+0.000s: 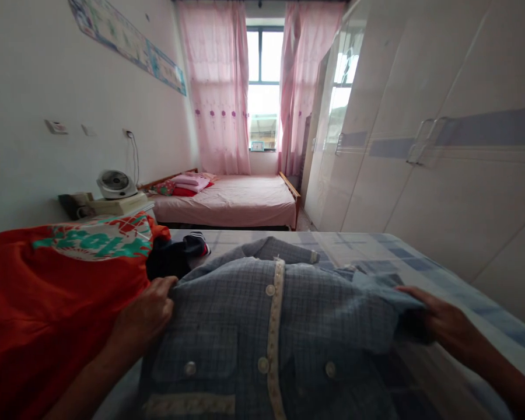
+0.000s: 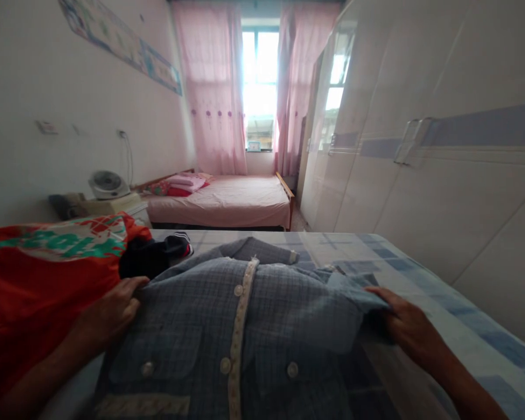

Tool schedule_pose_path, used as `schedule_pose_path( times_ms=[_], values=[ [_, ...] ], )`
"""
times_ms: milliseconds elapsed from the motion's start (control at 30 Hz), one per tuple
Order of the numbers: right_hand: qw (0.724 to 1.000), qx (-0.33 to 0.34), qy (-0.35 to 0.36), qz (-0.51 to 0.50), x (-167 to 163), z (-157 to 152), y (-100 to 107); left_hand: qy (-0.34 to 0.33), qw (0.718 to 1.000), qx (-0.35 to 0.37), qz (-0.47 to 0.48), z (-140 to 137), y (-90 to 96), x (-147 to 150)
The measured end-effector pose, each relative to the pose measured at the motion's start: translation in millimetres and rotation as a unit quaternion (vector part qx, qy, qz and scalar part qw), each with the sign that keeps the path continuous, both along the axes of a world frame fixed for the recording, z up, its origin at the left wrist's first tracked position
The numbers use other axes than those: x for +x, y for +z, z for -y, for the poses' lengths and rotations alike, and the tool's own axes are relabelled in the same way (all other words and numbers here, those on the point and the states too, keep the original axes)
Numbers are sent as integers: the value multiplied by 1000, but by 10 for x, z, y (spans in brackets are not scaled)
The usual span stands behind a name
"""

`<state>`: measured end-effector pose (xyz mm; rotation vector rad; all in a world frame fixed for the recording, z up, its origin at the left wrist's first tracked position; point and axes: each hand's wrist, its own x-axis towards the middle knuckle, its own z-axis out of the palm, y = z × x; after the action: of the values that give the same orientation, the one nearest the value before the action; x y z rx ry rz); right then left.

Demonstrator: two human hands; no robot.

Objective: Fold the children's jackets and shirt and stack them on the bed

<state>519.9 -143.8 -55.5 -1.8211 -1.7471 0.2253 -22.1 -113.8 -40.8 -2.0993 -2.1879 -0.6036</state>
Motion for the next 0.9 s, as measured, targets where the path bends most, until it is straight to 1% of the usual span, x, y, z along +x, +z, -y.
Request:
schedule_pose_path(
  times_ms=[33, 67, 100, 167, 200, 267, 300, 333, 400, 467, 500, 567, 633, 700, 733, 767, 800, 833, 867, 900],
  values=[
    [998, -41, 45, -25, 43, 46, -43, -15, 1000, 12, -22, -23, -44, -6],
    [993, -67, 77, -55, 53, 93, -39, -34, 998, 33, -36, -60, -55, 11],
    [989, -79, 96, -85, 31, 132, 11, -54, 996, 56, -42, -113, -37, 51],
    [984, -62, 97, -134, -100, 157, 203, -102, 991, 73, -37, -270, 55, 186],
    [985, -42, 83, -144, -197, 129, 313, -122, 990, 61, -33, -374, 106, 271],
    [991, 0, 55, -125, -422, -22, 483, -129, 991, 18, -31, -619, 165, 448],
    [993, 7, 54, -101, -536, -138, 522, -119, 992, -2, -33, -752, 164, 529],
    [995, -1, 63, -74, -644, -271, 526, -103, 994, -18, -35, -882, 142, 600],
    [994, -47, 99, -26, -830, -539, 449, -82, 995, -44, -32, -1111, 64, 711],
    [985, -94, 142, 0, -977, -739, 324, -85, 994, -68, -24, -1256, -1, 776],
    [981, -111, 161, 3, -1040, -792, 268, -88, 993, -78, -20, -1284, -7, 789],
    [972, -133, 194, -6, -1152, -786, 199, -88, 993, -77, -14, -1248, 55, 766],
    [964, -147, 222, -20, -1251, -639, 194, -63, 997, -49, -5, -1100, 202, 661],
    [955, -152, 255, -14, -1330, -403, 235, 9, 1000, 0, -6, -885, 373, 482],
    [949, -153, 275, -3, -1360, -277, 261, 57, 998, 29, -17, -772, 444, 380],
    [943, -155, 294, 8, -1383, -163, 285, 94, 993, 57, -38, -666, 495, 283],
    [938, -157, 308, 18, -1397, -72, 304, 115, 987, 95, -61, -576, 523, 201],
    [935, -159, 317, 27, -1404, -14, 315, 111, 981, 139, -82, -507, 527, 144],
    [934, -159, 317, 33, -1404, 4, 317, 79, 976, 180, -97, -464, 511, 121],
    [939, -155, 305, 39, -1398, -20, 309, 32, 970, 217, -102, -449, 480, 133]
  ],
)
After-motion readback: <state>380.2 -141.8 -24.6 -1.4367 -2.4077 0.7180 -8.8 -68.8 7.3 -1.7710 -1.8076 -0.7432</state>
